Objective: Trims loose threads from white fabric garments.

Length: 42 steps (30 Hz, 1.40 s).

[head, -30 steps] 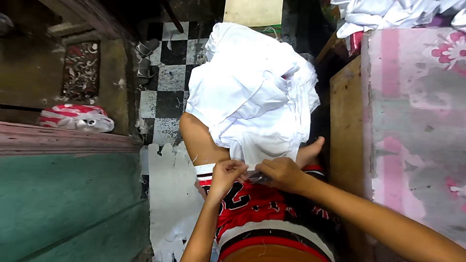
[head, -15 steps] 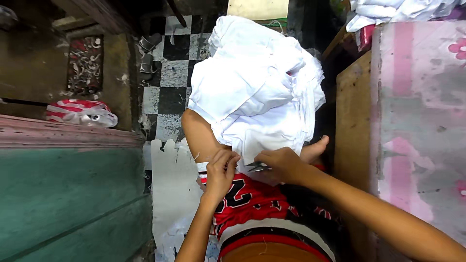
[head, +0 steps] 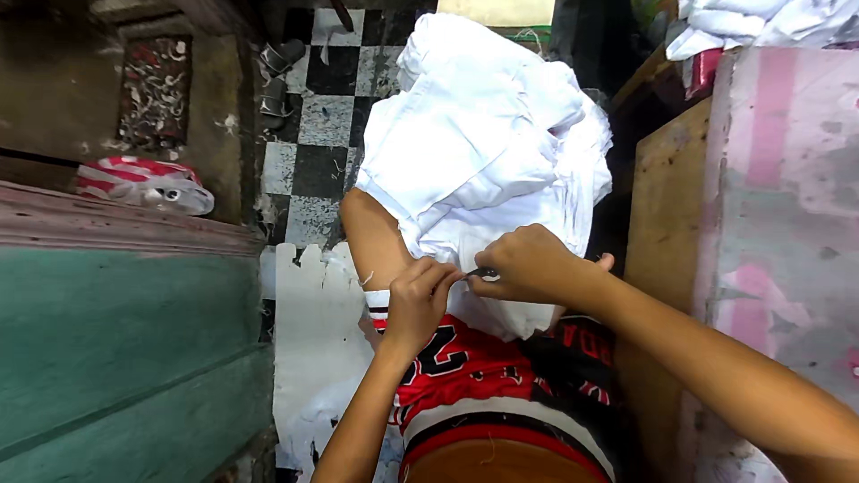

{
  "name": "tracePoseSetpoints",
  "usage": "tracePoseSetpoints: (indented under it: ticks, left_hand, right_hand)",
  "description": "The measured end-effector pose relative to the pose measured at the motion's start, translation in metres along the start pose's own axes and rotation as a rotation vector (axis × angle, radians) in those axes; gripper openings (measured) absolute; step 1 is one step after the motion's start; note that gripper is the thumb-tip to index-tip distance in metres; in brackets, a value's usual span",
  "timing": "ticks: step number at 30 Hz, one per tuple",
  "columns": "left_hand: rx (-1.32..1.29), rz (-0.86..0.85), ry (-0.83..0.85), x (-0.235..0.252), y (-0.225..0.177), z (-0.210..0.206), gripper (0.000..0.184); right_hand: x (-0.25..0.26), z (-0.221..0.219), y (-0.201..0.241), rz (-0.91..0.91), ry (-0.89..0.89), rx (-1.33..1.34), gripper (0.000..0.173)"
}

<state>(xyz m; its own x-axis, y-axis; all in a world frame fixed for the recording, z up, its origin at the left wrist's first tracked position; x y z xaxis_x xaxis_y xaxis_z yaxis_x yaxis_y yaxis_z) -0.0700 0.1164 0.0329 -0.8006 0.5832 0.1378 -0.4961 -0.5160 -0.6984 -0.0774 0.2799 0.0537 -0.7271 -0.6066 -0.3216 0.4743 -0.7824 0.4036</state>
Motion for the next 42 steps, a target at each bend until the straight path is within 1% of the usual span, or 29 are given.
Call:
tracePoseSetpoints:
  ticks: [3, 6, 7, 10, 11, 12, 14, 15, 17, 18, 20, 21, 23, 24, 26, 27, 29, 31, 33, 35, 36, 39, 40, 42]
  left_hand:
    - [0.002, -0.003, -0.007, 0.0, -0.001, -0.001, 0.014]
    - [0.003, 0.01, -0.037, -0.001, -0.001, 0.002, 0.014]
    - [-0.003, 0.022, -0.05, -0.002, 0.0, 0.003, 0.014]
    - [-0.049, 0.068, -0.067, -0.005, 0.001, 0.005, 0.015]
    - [-0.074, 0.081, -0.07, -0.007, 0.002, 0.005, 0.015]
    - [-0.092, 0.093, -0.071, -0.008, 0.002, 0.004, 0.015]
    - [-0.073, 0.119, -0.082, -0.014, 0.003, 0.006, 0.014]
    - [-0.029, 0.144, -0.082, -0.017, 0.003, 0.008, 0.013]
    - [0.062, 0.229, -0.066, -0.025, 0.005, 0.014, 0.011]
    - [0.064, 0.27, -0.06, -0.028, 0.007, 0.016, 0.014]
    - [-0.057, 0.324, -0.059, -0.03, 0.013, 0.016, 0.029]
    - [-0.168, 0.348, -0.055, -0.029, 0.015, 0.014, 0.032]
    - [-0.407, 0.385, 0.019, -0.019, 0.015, 0.005, 0.031]
    - [-0.479, 0.408, 0.094, -0.014, 0.014, -0.002, 0.03]
    - [-0.526, 0.503, 0.269, -0.005, 0.012, -0.013, 0.028]
    - [-0.519, 0.549, 0.324, -0.002, 0.011, -0.017, 0.023]
    - [-0.429, 0.581, 0.353, -0.001, 0.012, -0.018, 0.014]
    - [-0.293, 0.545, 0.359, -0.005, 0.015, -0.014, 0.013]
    - [-0.245, 0.541, 0.42, -0.008, 0.019, -0.012, 0.018]
    - [-0.353, 0.614, 0.483, -0.012, 0.02, -0.015, 0.021]
    - [-0.486, 0.659, 0.475, -0.014, 0.019, -0.016, 0.022]
    - [-0.965, 0.795, 0.327, -0.021, 0.013, -0.018, 0.02]
    - [-1.073, 0.826, 0.266, -0.023, 0.013, -0.019, 0.021]
    - [-1.146, 0.849, 0.168, -0.026, 0.013, -0.021, 0.02]
  right_hand:
    - [-0.001, 0.0, 0.0, 0.007, 0.02, -0.018, 0.04]
    - [-0.006, -0.004, -0.005, 0.006, -0.058, 0.029, 0.042]
    - [-0.008, -0.009, -0.008, -0.004, -0.106, 0.094, 0.043]
    - [-0.013, -0.032, -0.012, 0.007, -0.357, 0.312, 0.047]
    - [-0.014, -0.04, -0.01, 0.012, -0.419, 0.356, 0.044]
    - [-0.015, -0.046, -0.009, 0.015, -0.456, 0.395, 0.037]
    - [-0.016, -0.051, -0.007, 0.012, -0.489, 0.448, 0.021]
    - [-0.018, -0.051, -0.007, 0.013, -0.495, 0.472, 0.017]
    - [-0.02, -0.05, -0.011, 0.018, -0.497, 0.518, 0.015]
    - [-0.022, -0.05, -0.013, 0.02, -0.493, 0.537, 0.015]
    - [-0.024, -0.051, -0.017, 0.037, -0.475, 0.554, 0.015]
    - [-0.024, -0.052, -0.018, 0.047, -0.471, 0.554, 0.015]
    - [-0.024, -0.053, -0.017, 0.062, -0.467, 0.551, 0.015]
    - [-0.023, -0.054, -0.016, 0.066, -0.464, 0.555, 0.015]
    - [-0.024, -0.054, -0.014, 0.071, -0.468, 0.555, 0.015]
    - [-0.025, -0.055, -0.014, 0.071, -0.471, 0.547, 0.015]
    - [-0.027, -0.056, -0.015, 0.062, -0.475, 0.523, 0.014]
    - [-0.03, -0.058, -0.018, 0.054, -0.462, 0.502, 0.014]
    - [-0.032, -0.06, -0.019, 0.063, -0.446, 0.467, 0.013]
    - [-0.031, -0.062, -0.016, 0.1, -0.425, 0.401, 0.011]
    - [-0.031, -0.063, -0.014, 0.12, -0.415, 0.361, 0.009]
    - [-0.03, -0.068, -0.01, 0.155, -0.385, 0.287, 0.005]
    - [-0.029, -0.071, -0.01, 0.153, -0.361, 0.29, 0.005]
    - [-0.027, -0.074, -0.01, 0.136, -0.292, 0.306, 0.008]
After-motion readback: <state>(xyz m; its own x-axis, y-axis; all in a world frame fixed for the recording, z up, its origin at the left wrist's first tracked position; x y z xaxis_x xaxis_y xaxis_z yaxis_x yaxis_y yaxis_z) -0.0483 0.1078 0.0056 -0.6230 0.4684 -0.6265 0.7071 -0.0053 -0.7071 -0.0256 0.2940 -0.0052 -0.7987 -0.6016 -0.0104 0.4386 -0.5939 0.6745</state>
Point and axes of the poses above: each hand's wrist, its own x-axis towards the middle knuckle, its own z-axis out of the back of the hand, y = z × x, the point moved 5 cm from there along x, towards the middle knuckle, and after that the axes turned 14 degrees about y, right-handed, at the moved point
